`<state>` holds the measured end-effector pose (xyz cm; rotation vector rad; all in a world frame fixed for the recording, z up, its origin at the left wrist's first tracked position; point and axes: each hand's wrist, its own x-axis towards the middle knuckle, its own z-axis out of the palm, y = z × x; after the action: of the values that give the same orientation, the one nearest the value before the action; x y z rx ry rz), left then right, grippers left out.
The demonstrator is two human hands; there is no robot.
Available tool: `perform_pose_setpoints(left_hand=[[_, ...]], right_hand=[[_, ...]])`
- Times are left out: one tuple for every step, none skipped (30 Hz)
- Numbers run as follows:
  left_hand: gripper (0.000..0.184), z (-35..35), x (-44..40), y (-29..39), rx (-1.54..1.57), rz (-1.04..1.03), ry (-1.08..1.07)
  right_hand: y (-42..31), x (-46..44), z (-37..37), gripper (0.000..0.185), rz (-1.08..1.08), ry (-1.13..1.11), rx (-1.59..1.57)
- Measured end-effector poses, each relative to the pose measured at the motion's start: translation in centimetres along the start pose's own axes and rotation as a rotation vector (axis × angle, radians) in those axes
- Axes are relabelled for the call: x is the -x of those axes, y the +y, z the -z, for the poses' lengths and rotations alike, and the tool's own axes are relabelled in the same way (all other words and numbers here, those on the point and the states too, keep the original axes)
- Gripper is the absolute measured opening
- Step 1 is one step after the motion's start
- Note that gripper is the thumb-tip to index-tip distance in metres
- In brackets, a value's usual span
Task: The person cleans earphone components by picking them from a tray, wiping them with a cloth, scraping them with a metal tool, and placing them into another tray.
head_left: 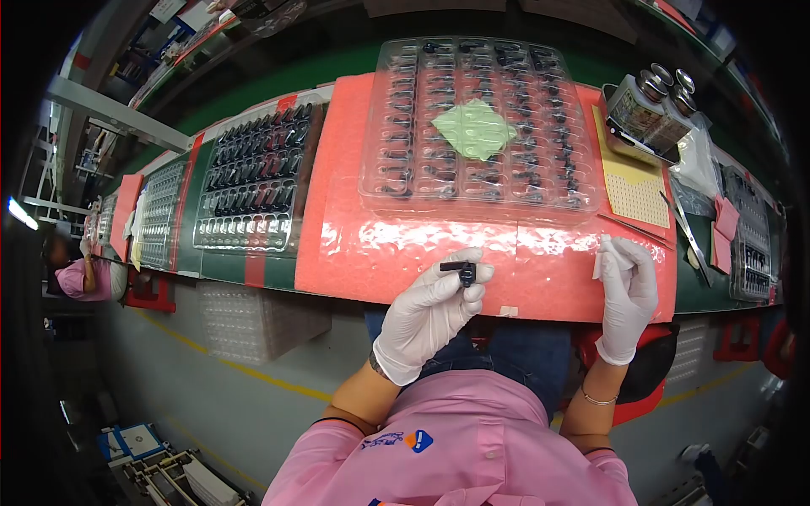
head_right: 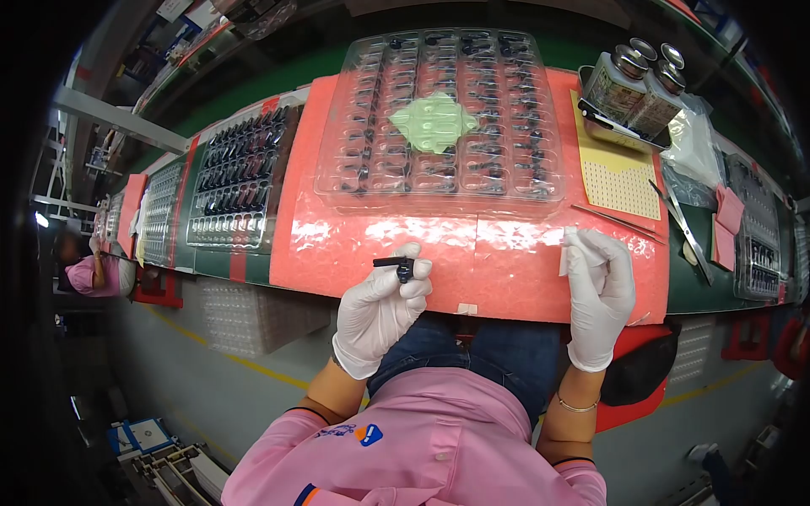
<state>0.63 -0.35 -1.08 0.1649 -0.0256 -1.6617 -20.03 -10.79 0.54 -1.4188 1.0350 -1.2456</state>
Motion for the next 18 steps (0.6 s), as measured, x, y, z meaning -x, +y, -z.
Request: perform_pose_setpoints(left_hand=[[0.035, 0.2, 0.0, 0.0, 0.074, 0.033, -0.023], [0.035, 0.3, -0.1, 0.1, 0.148, 0.067, -0.046], [0.036, 0.4, -0.1, 0.1, 0.223, 0.1, -0.069], [0.036, 0.4, -0.1, 0.1, 0.223, 0.101, -0.068], [0.036, 0.3, -0.1, 0.0, 0.249, 0.108, -0.078], [0.037, 0.3, -0.2, 0.0, 0.276, 0.115, -0.089], [0.037, 0.3, -0.2, 0.0, 0.302, 0.12, -0.099], [0.037, 0.3, -0.2, 0.0, 0.303, 0.12, -0.099], [0.037, 0.3, -0.2, 0.0, 0.308, 0.123, -0.101], [0.037, 0.2, -0.2, 0.0, 0.313, 0.125, -0.102], [0.037, 0.2, -0.2, 0.0, 0.319, 0.128, -0.105], [0.037, 0.2, -0.1, 0.0, 0.319, 0.13, -0.106], [0.037, 0.1, 0.2, 0.2, 0.289, 0.105, -0.084], [0.037, 0.1, 0.3, 0.1, 0.267, 0.096, -0.072], [0.037, 0.1, 0.1, -0.1, 0.251, 0.099, -0.066], [0.037, 0.1, 0.0, -0.3, 0.271, 0.142, -0.089], [0.037, 0.0, 0.1, -0.3, 0.123, 0.062, -0.037], [0.038, -0.2, 0.2, -0.3, -0.027, -0.021, 0.01]], right_hand=[[0.0, -0.1, 0.1, 0.02, 0.004, 0.015, 0.005], [0.0, -0.2, 0.2, 0.02, 0.009, 0.03, 0.009], [0.0, -0.3, 0.3, 0.02, 0.013, 0.045, 0.015], [0.1, -0.3, 0.5, 0.02, 0.012, 0.046, 0.015], [0.2, -0.3, 0.6, 0.02, 0.014, 0.038, 0.039], [0.3, -0.4, 0.8, 0.02, 0.017, 0.029, 0.064], [0.4, -0.4, 1.0, 0.021, 0.019, 0.02, 0.088], [0.5, -0.4, 1.0, 0.021, 0.019, 0.02, 0.088], [0.6, -0.5, 1.1, 0.02, 0.014, 0.023, 0.096], [0.6, -0.5, 1.1, 0.02, 0.008, 0.025, 0.104], [0.7, -0.5, 1.1, 0.02, 0.003, 0.028, 0.113], [0.7, -0.5, 1.0, 0.02, 0.004, 0.03, 0.115], [0.7, -0.6, 0.8, 0.018, 0.079, -0.009, 0.224], [0.5, -0.7, 0.9, 0.017, 0.157, -0.035, 0.35], [0.2, -0.8, 1.3, 0.015, 0.232, -0.053, 0.488], [0.1, -0.8, 1.6, 0.015, 0.302, -0.051, 0.603], [0.0, -0.9, 1.9, 0.016, 0.367, -0.048, 0.721], [-0.2, -1.0, 2.1, 0.016, 0.366, -0.012, 0.76]])
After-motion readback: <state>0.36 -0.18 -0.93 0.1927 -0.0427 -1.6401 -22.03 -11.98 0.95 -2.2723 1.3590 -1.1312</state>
